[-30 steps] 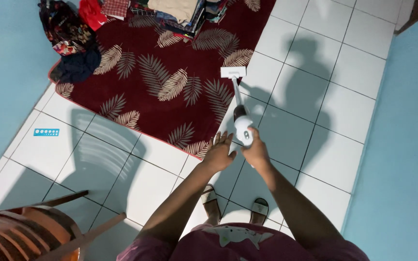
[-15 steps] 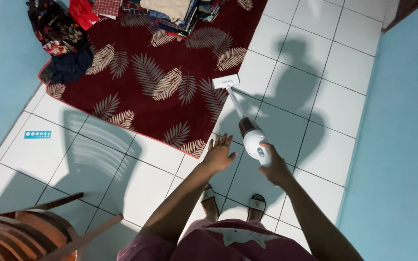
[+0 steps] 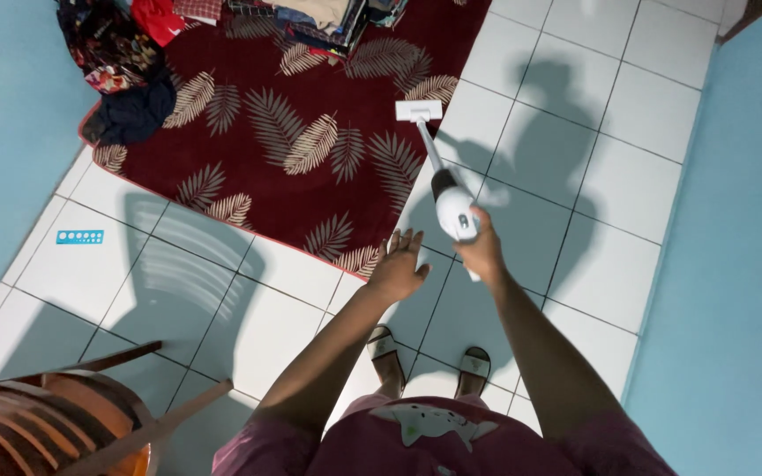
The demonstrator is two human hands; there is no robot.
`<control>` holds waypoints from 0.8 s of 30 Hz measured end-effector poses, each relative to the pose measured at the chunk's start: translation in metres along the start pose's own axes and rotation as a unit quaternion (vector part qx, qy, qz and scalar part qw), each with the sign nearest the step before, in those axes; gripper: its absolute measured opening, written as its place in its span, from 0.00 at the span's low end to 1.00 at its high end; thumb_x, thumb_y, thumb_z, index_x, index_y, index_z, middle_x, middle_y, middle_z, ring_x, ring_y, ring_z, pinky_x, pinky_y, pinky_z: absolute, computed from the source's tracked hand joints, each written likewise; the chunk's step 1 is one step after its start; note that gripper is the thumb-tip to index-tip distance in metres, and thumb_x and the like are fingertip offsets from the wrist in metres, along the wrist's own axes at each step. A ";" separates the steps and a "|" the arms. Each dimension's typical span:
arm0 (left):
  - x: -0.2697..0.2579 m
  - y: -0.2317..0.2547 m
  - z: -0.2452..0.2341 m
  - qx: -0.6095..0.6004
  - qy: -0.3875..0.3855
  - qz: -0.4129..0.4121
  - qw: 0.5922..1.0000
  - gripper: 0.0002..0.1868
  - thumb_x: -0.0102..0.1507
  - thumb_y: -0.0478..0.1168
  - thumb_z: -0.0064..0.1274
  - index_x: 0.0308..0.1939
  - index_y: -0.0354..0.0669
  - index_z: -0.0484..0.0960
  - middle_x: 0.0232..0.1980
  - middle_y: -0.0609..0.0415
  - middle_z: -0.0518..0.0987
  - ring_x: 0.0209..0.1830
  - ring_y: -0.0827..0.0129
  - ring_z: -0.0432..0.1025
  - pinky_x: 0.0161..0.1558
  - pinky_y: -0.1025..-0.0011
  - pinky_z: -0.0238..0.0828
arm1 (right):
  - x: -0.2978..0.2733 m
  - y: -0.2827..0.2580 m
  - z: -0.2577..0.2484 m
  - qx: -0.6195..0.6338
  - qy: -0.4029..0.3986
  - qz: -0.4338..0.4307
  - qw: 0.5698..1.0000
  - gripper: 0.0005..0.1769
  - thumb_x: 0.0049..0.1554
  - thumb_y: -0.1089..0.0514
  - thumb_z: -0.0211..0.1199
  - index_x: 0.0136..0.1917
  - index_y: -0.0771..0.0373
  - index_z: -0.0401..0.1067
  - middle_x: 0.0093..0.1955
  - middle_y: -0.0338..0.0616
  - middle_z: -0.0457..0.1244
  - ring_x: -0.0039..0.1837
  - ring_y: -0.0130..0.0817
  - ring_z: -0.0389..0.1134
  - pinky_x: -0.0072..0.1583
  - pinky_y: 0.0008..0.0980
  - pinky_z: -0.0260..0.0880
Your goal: Vacuuming a tiled floor and a floral rug using a handheld vacuum cleaner
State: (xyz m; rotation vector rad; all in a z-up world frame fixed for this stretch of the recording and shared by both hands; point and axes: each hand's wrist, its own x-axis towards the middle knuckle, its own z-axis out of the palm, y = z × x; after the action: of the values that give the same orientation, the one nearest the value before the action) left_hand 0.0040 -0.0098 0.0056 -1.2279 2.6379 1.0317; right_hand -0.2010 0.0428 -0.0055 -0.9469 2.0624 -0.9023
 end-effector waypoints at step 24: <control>0.017 -0.023 -0.017 -0.032 -0.043 -0.044 0.998 0.42 0.68 0.51 0.48 0.80 0.41 0.47 0.83 0.42 0.47 0.84 0.45 0.36 0.78 0.44 0.31 | 0.031 0.040 0.028 -0.023 0.089 -0.184 0.979 0.52 0.43 0.70 0.74 0.77 0.59 0.55 0.69 0.67 0.61 0.64 0.57 0.66 0.60 0.47 0.70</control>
State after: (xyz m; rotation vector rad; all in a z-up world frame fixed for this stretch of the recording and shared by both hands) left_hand 0.0118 -0.0420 0.0012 -1.2704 2.4810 1.1368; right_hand -0.2083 0.0289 -0.0612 -1.3447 2.0995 -1.1693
